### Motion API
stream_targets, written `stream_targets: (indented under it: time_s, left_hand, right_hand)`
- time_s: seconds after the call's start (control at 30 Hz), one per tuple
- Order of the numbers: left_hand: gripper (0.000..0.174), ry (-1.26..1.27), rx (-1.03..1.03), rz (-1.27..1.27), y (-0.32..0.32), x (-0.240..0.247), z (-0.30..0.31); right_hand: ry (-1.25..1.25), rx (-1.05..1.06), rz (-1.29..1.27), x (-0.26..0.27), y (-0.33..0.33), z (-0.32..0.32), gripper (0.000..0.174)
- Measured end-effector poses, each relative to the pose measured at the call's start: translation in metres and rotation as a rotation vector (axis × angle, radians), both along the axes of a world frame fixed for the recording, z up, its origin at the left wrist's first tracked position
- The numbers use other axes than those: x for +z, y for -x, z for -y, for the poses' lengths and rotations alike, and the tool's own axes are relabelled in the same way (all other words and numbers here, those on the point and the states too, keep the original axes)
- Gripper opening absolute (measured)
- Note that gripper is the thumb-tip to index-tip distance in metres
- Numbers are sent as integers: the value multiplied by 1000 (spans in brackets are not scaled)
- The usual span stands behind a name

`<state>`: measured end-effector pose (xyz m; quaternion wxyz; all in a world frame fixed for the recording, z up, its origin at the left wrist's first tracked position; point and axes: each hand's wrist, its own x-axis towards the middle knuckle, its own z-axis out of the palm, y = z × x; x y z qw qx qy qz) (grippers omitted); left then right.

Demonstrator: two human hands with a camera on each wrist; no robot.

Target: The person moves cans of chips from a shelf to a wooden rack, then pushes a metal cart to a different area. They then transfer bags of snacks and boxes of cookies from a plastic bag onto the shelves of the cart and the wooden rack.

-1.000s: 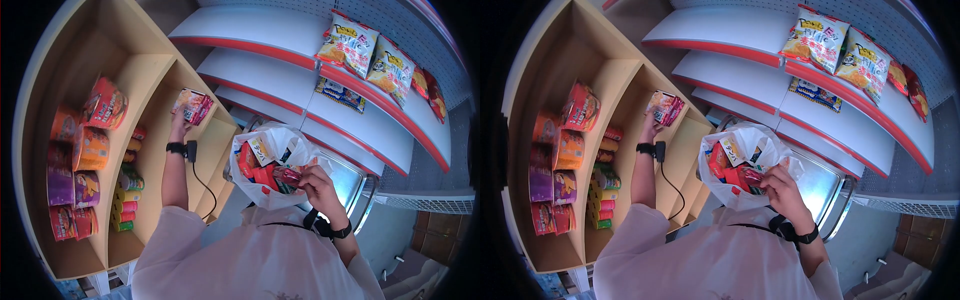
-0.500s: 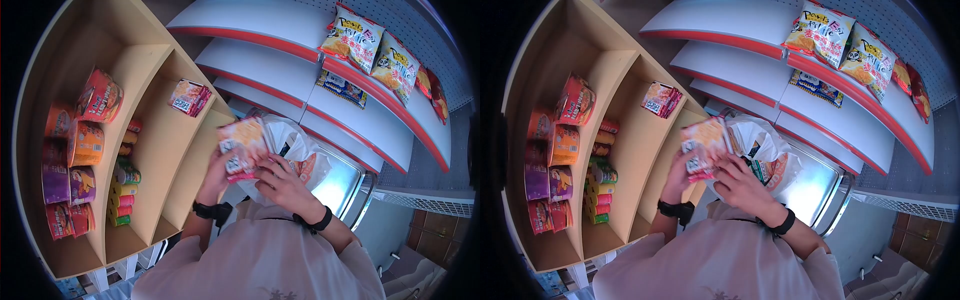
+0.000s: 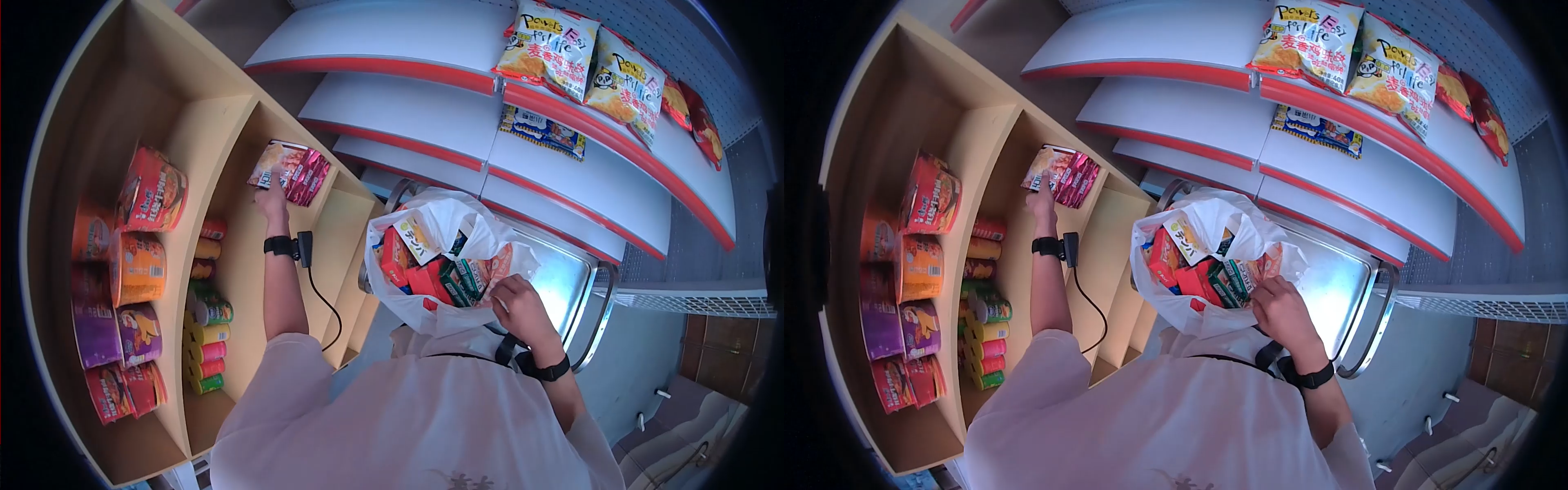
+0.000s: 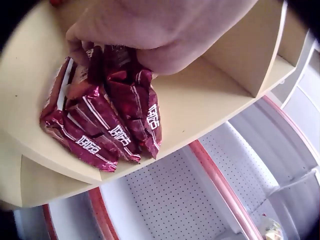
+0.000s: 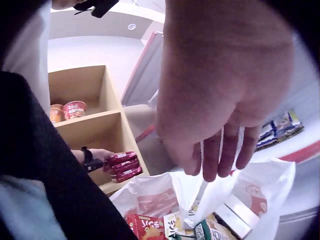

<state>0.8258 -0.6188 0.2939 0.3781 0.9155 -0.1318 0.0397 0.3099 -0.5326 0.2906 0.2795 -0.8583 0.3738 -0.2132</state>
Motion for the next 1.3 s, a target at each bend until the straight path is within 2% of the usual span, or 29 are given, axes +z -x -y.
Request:
stream_targets:
  time_s: [0.03,0.07,0.13,0.17,0.27,0.33,0.37,0.4,0.43,0.5,0.53,0.57,0.6,0.63,0.67,0.7,0.73,0.87,0.9,0.93,0.97,1.0,1.07,1.1,1.2,1.23,1.3]
  left_hand:
    - [63,-136,106,121,-7,-12,4]
    - [63,-143,100,118,-18,-21,3]
    - [64,177,-157,-88,-6,-10,-4]
    - [63,102,-100,-127,6,3,-5]
    - [66,405,-260,-348,-52,-46,-6]
    - [62,479,-168,-476,-24,-22,-24]
    - [50,500,-108,-374,-10,-17,-33]
    - [40,548,-146,-217,5,-19,-45]
    - [30,594,-186,-57,24,-20,-58]
    - [13,748,-459,-11,96,-17,-85]
    - [8,688,-641,-44,134,-19,-101]
    - [5,711,-856,-206,166,-33,-116]
    - [5,561,-918,-421,195,-56,-131]
    - [10,315,-1077,-566,226,-57,-134]
    - [20,79,-1154,-575,254,-50,-128]
    - [28,-34,-1127,-617,268,-73,-125]
    - [36,-145,-1096,-657,277,-105,-123]
    - [42,-135,-1092,-509,284,-194,-106]
    - [49,-202,-1091,-776,275,-226,-96]
    - [55,-271,-1078,-1044,278,-205,-85]
    - [64,-286,-1018,-1003,284,-182,-81]
    - [64,-288,-1025,-1004,287,-164,-74]
    - [77,-451,-979,-1133,291,-149,-61]
    - [77,-451,-982,-1133,293,-155,-59]
    - [87,-541,-1291,-985,298,-176,-51]
    - [96,-736,-1234,-878,304,-175,-50]
    - [100,-684,-1311,-810,312,-171,-59]
  right_hand:
    - [-73,-45,-13,-6,6,-1,8]
    - [-146,-89,-27,-11,11,-3,8]
    - [-231,-120,-8,-27,15,-3,8]
    - [-298,-128,29,-42,16,-2,9]
    - [-387,-136,76,-80,14,2,13]
    - [-371,-119,116,-101,2,9,18]
    - [-414,-89,19,-112,-3,16,26]
    - [-458,-60,-76,-121,-8,22,33]
    - [-461,-67,-82,-130,-14,26,33]
    - [-451,-57,-122,-142,-27,30,58]
    - [-455,-57,-127,-141,-34,32,58]
    - [-491,-46,-218,-138,-40,34,70]
    - [-525,-31,-311,-136,-46,33,83]
    - [-526,-22,-320,-147,-50,29,83]
    - [-416,-55,-280,-165,-54,22,89]
    - [-307,-85,-238,-176,-57,17,96]
    - [-305,-72,-244,-173,-59,14,96]
    - [-359,-107,-271,-167,-55,12,96]
    - [-382,-111,-261,-169,-51,10,95]
    - [-382,-115,-264,-166,-47,9,95]
    - [-423,-100,-233,-162,-43,8,93]
    - [-463,-86,-200,-157,-39,8,90]
    - [-458,-52,-166,-151,-34,6,86]
    - [-450,-14,-130,-148,-31,6,82]
    - [-410,22,-147,-145,-20,3,81]
    - [-411,61,-104,-152,-14,2,78]
    - [-404,89,-5,-156,-3,1,77]
